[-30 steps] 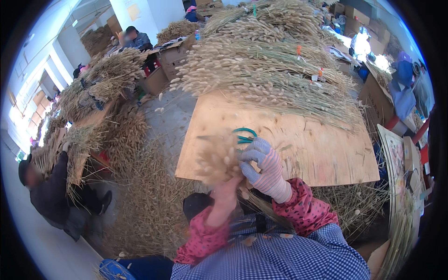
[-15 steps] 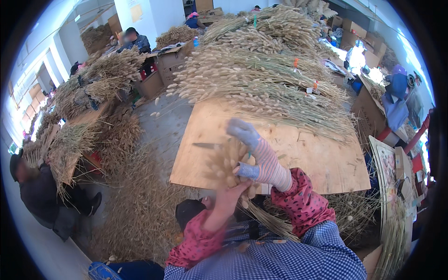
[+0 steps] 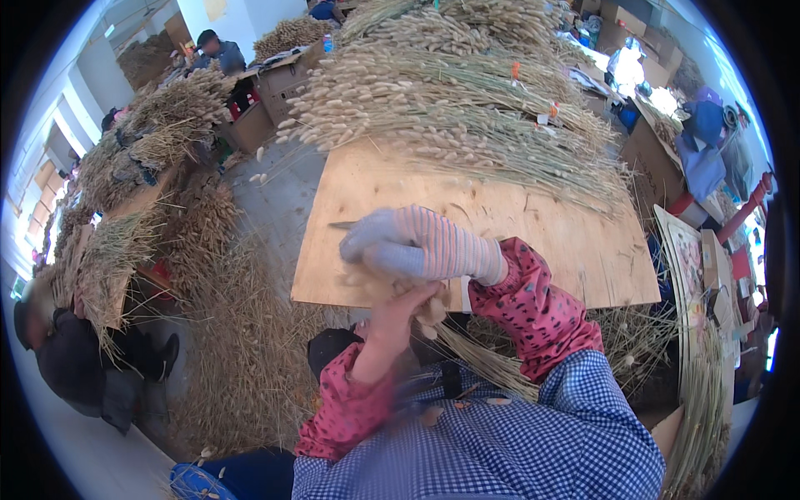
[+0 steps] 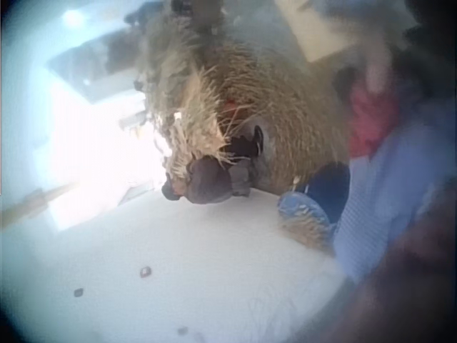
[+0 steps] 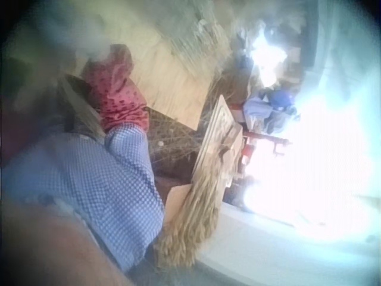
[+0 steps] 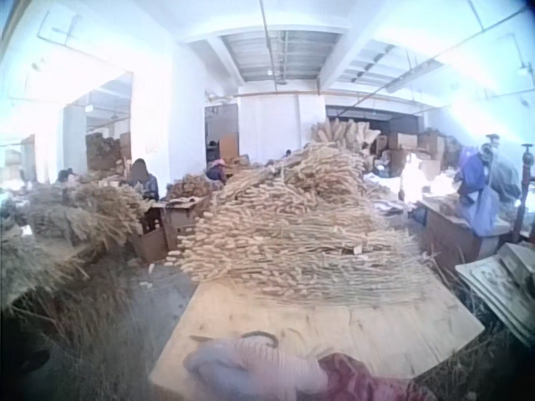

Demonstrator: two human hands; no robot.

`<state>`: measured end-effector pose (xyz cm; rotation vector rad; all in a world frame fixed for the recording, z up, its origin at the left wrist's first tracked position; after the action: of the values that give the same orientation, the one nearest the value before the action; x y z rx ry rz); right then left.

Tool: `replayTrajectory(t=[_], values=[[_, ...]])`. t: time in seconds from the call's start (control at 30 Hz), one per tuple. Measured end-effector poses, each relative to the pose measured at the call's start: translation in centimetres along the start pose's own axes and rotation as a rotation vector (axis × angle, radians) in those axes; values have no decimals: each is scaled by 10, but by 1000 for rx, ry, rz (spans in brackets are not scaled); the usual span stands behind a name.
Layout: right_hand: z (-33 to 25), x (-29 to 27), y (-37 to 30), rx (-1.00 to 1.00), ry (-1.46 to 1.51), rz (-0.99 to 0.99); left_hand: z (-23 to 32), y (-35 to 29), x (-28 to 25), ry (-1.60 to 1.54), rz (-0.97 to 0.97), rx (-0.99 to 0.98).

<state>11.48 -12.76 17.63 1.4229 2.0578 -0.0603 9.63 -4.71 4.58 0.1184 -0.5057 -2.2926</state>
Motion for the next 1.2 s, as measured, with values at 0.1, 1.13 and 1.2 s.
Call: replayTrajectory(t=[0.1, 1.13, 1.2], values=[[2, 8, 2, 41, 2, -91, -13, -1, -8, -213, 166, -142], [102, 22, -164, 655, 565, 274, -23, -3, 34, -370, 102, -190], [103, 28, -164, 639, 666, 187, -30, -5, 52, -305, -35, -287]])
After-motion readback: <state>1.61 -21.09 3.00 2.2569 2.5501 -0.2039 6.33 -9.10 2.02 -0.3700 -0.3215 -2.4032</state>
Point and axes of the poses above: each hand's wrist, its own y-axis towards the middle knuckle, its own x-axis out of the palm, z = x × y, the point moved 6 cm from there along y, towards the middle knuckle, and after that the axes turned 8 degrees about x, right-handed, at the moved point
